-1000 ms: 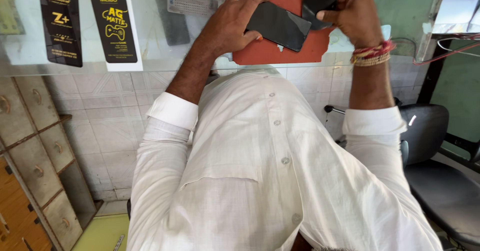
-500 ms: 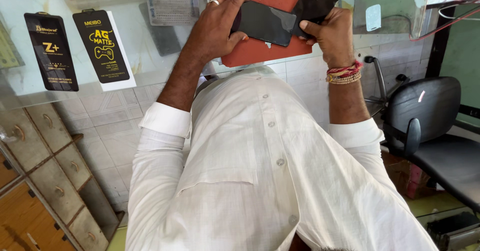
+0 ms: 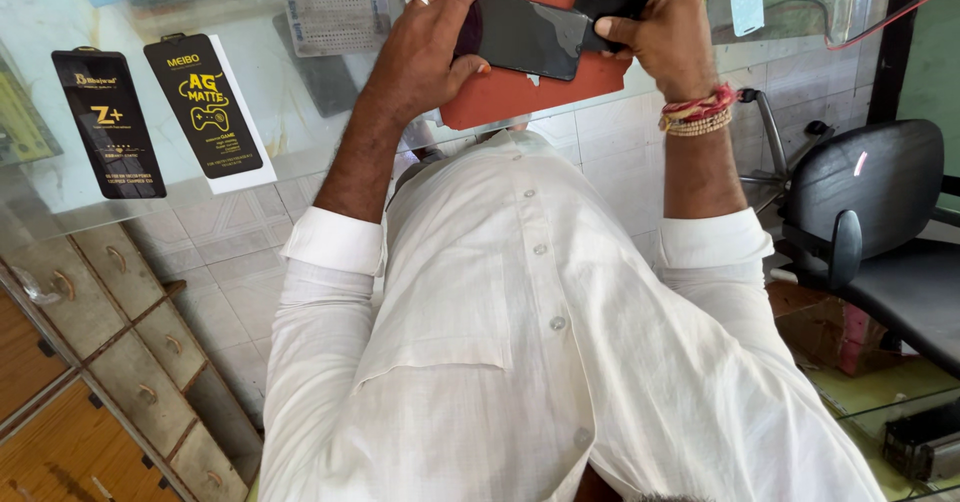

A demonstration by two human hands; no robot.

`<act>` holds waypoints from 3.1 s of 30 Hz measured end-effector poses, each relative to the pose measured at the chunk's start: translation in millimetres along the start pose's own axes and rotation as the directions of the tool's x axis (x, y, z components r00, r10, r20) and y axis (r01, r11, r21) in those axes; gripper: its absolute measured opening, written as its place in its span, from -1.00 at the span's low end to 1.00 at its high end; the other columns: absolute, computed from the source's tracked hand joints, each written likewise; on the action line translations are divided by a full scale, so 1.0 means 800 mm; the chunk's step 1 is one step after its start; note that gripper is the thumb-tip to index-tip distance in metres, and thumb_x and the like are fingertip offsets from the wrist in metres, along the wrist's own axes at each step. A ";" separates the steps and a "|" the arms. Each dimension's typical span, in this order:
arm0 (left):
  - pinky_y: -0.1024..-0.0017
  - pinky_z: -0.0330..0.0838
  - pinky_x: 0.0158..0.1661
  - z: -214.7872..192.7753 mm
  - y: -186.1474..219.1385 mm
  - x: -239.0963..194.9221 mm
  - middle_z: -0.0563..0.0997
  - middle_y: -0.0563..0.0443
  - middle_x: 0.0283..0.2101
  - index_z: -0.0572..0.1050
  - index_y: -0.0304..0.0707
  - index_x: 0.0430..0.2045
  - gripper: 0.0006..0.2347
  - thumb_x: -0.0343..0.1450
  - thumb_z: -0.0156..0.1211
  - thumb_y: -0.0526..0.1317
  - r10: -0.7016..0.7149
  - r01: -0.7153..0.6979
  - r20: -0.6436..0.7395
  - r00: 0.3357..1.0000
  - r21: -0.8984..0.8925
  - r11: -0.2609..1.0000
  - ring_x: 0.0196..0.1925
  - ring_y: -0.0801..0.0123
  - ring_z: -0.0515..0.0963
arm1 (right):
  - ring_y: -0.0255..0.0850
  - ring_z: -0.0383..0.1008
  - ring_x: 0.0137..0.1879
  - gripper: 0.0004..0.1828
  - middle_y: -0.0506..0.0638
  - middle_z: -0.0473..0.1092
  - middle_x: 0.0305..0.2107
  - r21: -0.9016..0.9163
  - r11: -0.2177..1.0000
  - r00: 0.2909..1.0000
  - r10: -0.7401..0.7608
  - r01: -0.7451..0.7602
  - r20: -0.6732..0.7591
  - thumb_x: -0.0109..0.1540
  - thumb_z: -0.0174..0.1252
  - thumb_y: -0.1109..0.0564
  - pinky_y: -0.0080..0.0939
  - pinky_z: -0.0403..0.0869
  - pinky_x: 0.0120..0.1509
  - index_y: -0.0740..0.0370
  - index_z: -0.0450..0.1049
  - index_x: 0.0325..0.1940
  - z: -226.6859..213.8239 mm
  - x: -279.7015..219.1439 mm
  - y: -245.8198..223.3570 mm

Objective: The person cleans a black smartphone screen using a black cloth and a white wipe. They rub the screen repeatedly, then use a white wipe to clean the surface further. The phone is placed on a red mat on a glass counter.

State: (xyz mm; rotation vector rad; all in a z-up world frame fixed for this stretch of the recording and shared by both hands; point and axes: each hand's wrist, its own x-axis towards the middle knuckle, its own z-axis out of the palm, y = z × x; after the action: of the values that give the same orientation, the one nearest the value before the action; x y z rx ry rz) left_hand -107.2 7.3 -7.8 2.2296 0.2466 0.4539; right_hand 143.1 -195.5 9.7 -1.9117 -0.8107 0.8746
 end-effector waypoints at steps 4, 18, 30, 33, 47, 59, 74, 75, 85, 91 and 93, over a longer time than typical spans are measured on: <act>0.15 0.35 0.32 0.002 0.001 -0.002 0.54 -0.07 0.26 0.13 -0.17 0.47 -0.13 0.26 0.61 -0.30 -0.025 0.025 0.000 1.000 0.015 1.000 0.36 0.04 0.40 | -0.28 0.58 -0.41 -0.89 0.14 0.57 -0.44 -0.098 0.994 0.999 -0.051 0.052 0.015 0.25 0.43 0.38 -0.37 0.52 -0.39 0.46 0.60 -0.26 -0.007 0.009 0.002; 0.12 0.35 0.29 0.003 0.000 -0.001 0.51 -0.15 0.25 0.19 -0.23 0.42 -0.18 0.25 0.60 -0.28 -0.007 0.007 0.000 1.000 0.061 0.998 0.36 -0.02 0.38 | -0.33 0.55 -0.46 -0.92 0.06 0.56 -0.49 0.055 0.998 0.992 0.029 -0.022 -0.125 0.24 0.39 0.39 -0.40 0.51 -0.42 0.42 0.60 -0.30 0.022 -0.025 -0.006; 0.16 0.40 0.26 0.002 -0.004 0.000 0.48 -0.20 0.27 0.24 -0.29 0.38 -0.20 0.22 0.61 -0.28 -0.020 0.020 0.014 1.000 -0.004 1.000 0.30 -0.04 0.44 | -0.26 0.55 -0.43 -0.84 0.11 0.55 -0.48 -0.318 0.941 0.993 -0.099 0.117 0.070 0.13 0.50 0.34 -0.28 0.46 -0.36 0.40 0.63 -0.28 -0.008 0.032 -0.006; 0.15 0.40 0.25 0.001 -0.002 0.002 0.48 -0.20 0.26 0.23 -0.31 0.37 -0.19 0.22 0.61 -0.28 -0.017 0.017 0.009 1.000 0.004 1.000 0.29 -0.07 0.45 | -0.24 0.54 -0.43 -0.83 0.12 0.55 -0.48 -0.348 0.932 0.991 -0.059 0.098 0.121 0.12 0.50 0.33 -0.25 0.46 -0.36 0.39 0.62 -0.28 -0.007 0.052 -0.008; 0.13 0.40 0.25 0.004 -0.002 0.002 0.45 -0.21 0.27 0.31 -0.29 0.30 -0.28 0.23 0.59 -0.30 -0.079 0.079 0.001 0.997 -0.028 0.997 0.29 -0.05 0.46 | -0.21 0.54 -0.41 -0.77 0.14 0.53 -0.49 -0.471 0.849 0.956 -0.119 0.238 0.268 0.06 0.53 0.29 -0.22 0.45 -0.34 0.39 0.61 -0.30 0.012 0.097 -0.031; 0.14 0.40 0.25 0.003 0.001 0.003 0.45 -0.20 0.26 0.31 -0.29 0.26 -0.30 0.21 0.58 -0.29 -0.117 0.118 0.024 0.993 -0.035 0.992 0.28 -0.05 0.47 | -0.15 0.49 -0.43 -0.77 0.16 0.51 -0.51 -0.520 0.801 0.927 -0.112 0.298 0.359 0.11 0.54 0.25 -0.16 0.41 -0.33 0.39 0.60 -0.32 0.020 0.114 -0.035; 0.10 0.42 0.22 0.006 0.001 -0.001 0.48 -0.24 0.24 0.33 -0.32 0.25 -0.31 0.23 0.61 -0.29 -0.044 0.044 -0.027 0.999 0.016 0.999 0.29 -0.10 0.45 | -0.36 0.54 -0.43 -0.93 0.03 0.57 -0.45 0.007 0.999 0.999 0.050 -0.050 0.011 0.20 0.40 0.36 -0.40 0.53 -0.35 0.37 0.64 -0.25 -0.005 0.006 -0.005; 0.10 0.41 0.24 0.006 0.002 -0.001 0.50 -0.21 0.23 0.33 -0.31 0.26 -0.31 0.24 0.61 -0.29 -0.028 0.029 -0.028 0.999 0.027 0.999 0.32 -0.10 0.44 | -0.36 0.55 -0.43 -0.93 0.04 0.57 -0.45 0.001 0.999 0.999 0.045 -0.045 -0.001 0.20 0.40 0.37 -0.41 0.54 -0.36 0.37 0.63 -0.25 -0.002 0.001 -0.003; 0.09 0.37 0.28 0.006 0.002 -0.001 0.51 -0.18 0.25 0.30 -0.28 0.27 -0.30 0.24 0.61 -0.27 -0.039 0.040 -0.014 0.999 0.050 0.998 0.38 -0.06 0.37 | -0.36 0.54 -0.45 -0.92 0.08 0.57 -0.46 0.077 0.996 0.996 0.044 -0.039 -0.074 0.21 0.41 0.38 -0.42 0.53 -0.39 0.40 0.62 -0.30 0.016 -0.025 0.003; 0.09 0.36 0.30 0.006 0.002 0.001 0.50 -0.19 0.25 0.30 -0.27 0.27 -0.30 0.25 0.61 -0.27 -0.028 0.029 -0.014 1.000 0.063 0.998 0.38 -0.05 0.37 | -0.36 0.53 -0.48 -0.94 0.07 0.57 -0.48 0.113 0.988 0.983 0.121 -0.106 -0.141 0.21 0.40 0.36 -0.42 0.53 -0.43 0.38 0.62 -0.30 0.027 -0.037 -0.004; 0.10 0.36 0.31 0.006 0.002 0.000 0.50 -0.18 0.25 0.30 -0.27 0.27 -0.30 0.25 0.61 -0.27 -0.020 0.020 -0.012 1.000 0.066 0.998 0.38 -0.04 0.37 | -0.36 0.54 -0.48 -0.94 0.07 0.57 -0.47 0.136 0.984 0.979 0.135 -0.114 -0.153 0.21 0.40 0.36 -0.42 0.54 -0.42 0.38 0.62 -0.30 0.031 -0.044 -0.004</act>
State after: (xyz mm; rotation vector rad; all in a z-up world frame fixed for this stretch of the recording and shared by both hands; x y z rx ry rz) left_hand -105.5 3.0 -9.4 2.2872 0.2932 0.4532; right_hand 103.1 -211.4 11.9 -1.9083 -0.5304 0.8131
